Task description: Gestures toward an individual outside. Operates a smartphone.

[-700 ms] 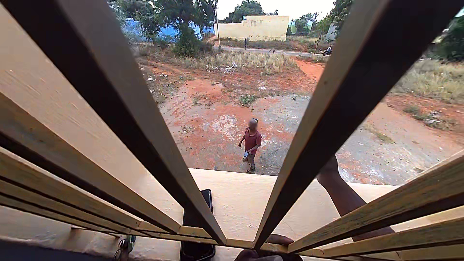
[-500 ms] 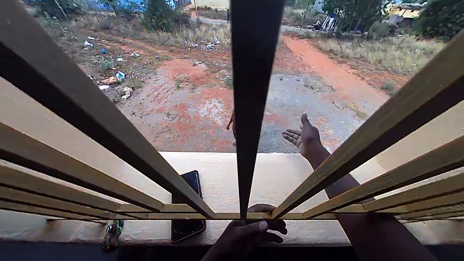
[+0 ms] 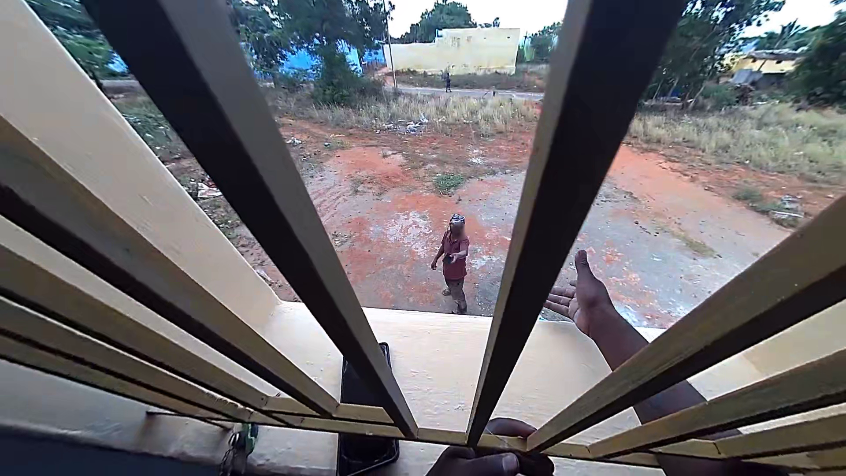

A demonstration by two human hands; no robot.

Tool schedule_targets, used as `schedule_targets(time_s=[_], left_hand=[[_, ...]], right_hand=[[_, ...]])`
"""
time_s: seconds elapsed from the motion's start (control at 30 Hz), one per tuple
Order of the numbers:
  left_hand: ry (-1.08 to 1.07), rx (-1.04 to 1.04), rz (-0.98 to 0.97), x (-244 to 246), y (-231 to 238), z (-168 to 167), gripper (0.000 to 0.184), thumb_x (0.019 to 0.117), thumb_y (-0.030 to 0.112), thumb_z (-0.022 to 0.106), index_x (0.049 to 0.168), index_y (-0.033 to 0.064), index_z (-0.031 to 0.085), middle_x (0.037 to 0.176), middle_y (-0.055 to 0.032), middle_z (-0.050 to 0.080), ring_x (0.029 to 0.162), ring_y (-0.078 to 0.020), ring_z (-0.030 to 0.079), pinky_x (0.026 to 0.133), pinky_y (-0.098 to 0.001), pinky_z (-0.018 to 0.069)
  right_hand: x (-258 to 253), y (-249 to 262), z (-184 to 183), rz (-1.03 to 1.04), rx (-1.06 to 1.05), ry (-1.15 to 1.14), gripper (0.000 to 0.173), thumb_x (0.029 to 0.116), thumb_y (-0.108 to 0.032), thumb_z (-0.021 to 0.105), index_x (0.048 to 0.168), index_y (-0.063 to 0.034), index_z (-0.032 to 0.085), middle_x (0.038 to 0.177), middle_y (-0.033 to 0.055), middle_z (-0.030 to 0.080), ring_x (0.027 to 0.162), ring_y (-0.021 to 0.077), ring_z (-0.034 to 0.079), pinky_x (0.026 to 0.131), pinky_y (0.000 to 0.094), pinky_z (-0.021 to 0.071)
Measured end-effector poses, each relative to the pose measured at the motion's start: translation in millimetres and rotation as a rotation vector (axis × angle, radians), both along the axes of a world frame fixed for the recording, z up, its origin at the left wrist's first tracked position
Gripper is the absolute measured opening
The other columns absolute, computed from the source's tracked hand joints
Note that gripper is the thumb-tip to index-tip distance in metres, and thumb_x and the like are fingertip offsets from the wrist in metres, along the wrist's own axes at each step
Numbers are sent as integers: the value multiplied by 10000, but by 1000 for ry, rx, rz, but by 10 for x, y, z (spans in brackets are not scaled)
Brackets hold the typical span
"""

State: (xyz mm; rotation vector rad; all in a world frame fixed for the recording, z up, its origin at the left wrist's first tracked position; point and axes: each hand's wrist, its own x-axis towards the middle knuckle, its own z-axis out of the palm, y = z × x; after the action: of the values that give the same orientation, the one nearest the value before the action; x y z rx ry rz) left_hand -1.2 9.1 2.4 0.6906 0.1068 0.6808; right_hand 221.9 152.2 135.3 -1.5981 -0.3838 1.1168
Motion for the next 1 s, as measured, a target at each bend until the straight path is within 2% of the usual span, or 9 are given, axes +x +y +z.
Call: schedule_targets(time_s=[0.13, 0.27, 0.37, 0.5, 0.63, 0.77, 0.83, 0.93, 1.0], left_hand=[[-13, -10, 5, 13, -24, 23, 372, 1028, 171, 604, 1391, 88, 607, 1306, -213, 668, 1217, -363, 648, 1025, -532, 530], [-31, -16, -15, 13, -27, -7, 381, 1035, 167, 593, 1408, 89, 589, 1316, -232, 657, 1228, -380, 638, 1033, -538, 521], [-42, -17, -30, 8, -9, -33, 394, 1040, 157, 581, 1429, 91, 574, 1329, -240, 647, 1240, -392, 628, 1046, -544, 510], [-48, -6, -37, 5, 4, -46, 392, 1042, 153, 579, 1431, 109, 577, 1334, -227, 647, 1238, -383, 633, 1046, -535, 514], [-26, -12, -28, 12, -51, -45, 394, 1038, 167, 590, 1427, 107, 578, 1332, -223, 651, 1241, -377, 631, 1056, -537, 506], [-16, 9, 3, 28, 17, 22, 384, 1039, 177, 586, 1414, 96, 586, 1323, -218, 660, 1231, -375, 640, 1024, -535, 529], [-15, 1, -24, 9, -33, 2, 388, 1044, 186, 574, 1427, 119, 573, 1328, -204, 658, 1241, -367, 634, 1031, -524, 525], [-16, 0, -31, 9, -27, 13, 386, 1042, 187, 587, 1422, 122, 583, 1318, -214, 665, 1237, -373, 639, 1042, -524, 519], [1, -5, 6, 15, -46, 24, 384, 1033, 181, 601, 1408, 98, 596, 1305, -214, 672, 1225, -369, 646, 1033, -531, 526]], right_hand=[[133, 100, -153, 18, -30, -16, 811, 1038, -631, 349, 1512, 26, 303, 1339, 287, 544, 1134, 365, 606, 955, 498, 493], [513, 350, -649, 43, 24, -35, 834, 977, -717, 410, 1445, -27, 424, 1166, 231, 649, 951, 330, 688, 803, 497, 572], [579, 415, -720, 15, 119, -7, 701, 1010, -621, 464, 1376, -25, 504, 1098, 188, 677, 880, 285, 696, 766, 467, 580], [502, 350, -620, 53, 86, -10, 740, 1051, -588, 390, 1441, 42, 378, 1016, 219, 717, 786, 275, 742, 710, 424, 622], [460, 275, -517, 57, 6, 81, 788, 1026, -638, 396, 1477, 7, 343, 1132, 248, 689, 919, 327, 733, 800, 457, 607], [218, 127, -65, -17, 260, 195, 935, 986, -752, 164, 1595, -45, 107, 1514, 258, 442, 1296, 371, 552, 1030, 497, 481], [173, 74, -119, -79, 157, 195, 992, 951, -799, 119, 1609, -57, 77, 1540, 277, 402, 1325, 399, 526, 1042, 514, 477], [543, 316, -595, -46, 173, 195, 1153, 829, -935, 206, 1601, -88, 73, 1503, 286, 445, 1262, 428, 577, 953, 549, 541], [565, 346, -620, -43, 190, 195, 1150, 829, -932, 234, 1605, -101, 61, 1509, 285, 433, 1263, 433, 568, 942, 557, 538]])
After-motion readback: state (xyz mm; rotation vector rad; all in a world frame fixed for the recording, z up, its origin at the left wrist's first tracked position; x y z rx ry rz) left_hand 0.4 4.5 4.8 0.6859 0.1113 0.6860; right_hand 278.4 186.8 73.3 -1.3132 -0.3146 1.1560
